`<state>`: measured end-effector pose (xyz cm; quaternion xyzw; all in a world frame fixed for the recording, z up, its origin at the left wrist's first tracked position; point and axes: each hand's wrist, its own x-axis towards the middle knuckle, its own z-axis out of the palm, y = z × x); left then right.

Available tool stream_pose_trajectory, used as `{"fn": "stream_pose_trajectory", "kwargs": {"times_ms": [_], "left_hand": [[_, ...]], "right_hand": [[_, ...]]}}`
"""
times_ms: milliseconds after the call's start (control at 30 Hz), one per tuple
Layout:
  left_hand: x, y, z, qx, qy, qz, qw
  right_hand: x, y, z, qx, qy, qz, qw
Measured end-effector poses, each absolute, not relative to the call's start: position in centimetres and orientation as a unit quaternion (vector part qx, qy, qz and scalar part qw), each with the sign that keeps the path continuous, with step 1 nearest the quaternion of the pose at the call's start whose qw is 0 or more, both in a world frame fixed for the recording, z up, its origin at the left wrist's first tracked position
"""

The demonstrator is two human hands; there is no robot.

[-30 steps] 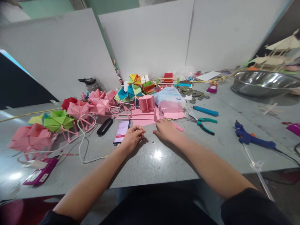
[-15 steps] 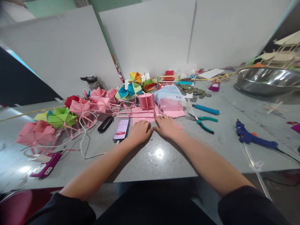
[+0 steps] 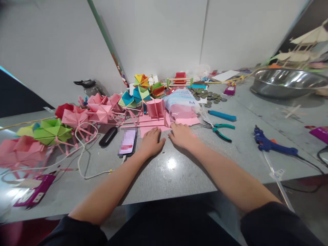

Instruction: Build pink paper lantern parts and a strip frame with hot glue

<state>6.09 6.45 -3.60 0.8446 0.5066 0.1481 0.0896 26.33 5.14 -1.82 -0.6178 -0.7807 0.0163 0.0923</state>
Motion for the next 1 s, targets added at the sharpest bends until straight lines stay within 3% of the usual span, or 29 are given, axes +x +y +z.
{"fn": "stream_pose_trajectory", "kwargs": {"times_ms": [1000], "left_hand": [[6.44, 6.77, -2.86, 0.820, 0.537, 0.168, 0.106]], "right_hand": [[25.97, 4.77, -1.79, -0.541, -0.838, 0.003, 0.067]]}}
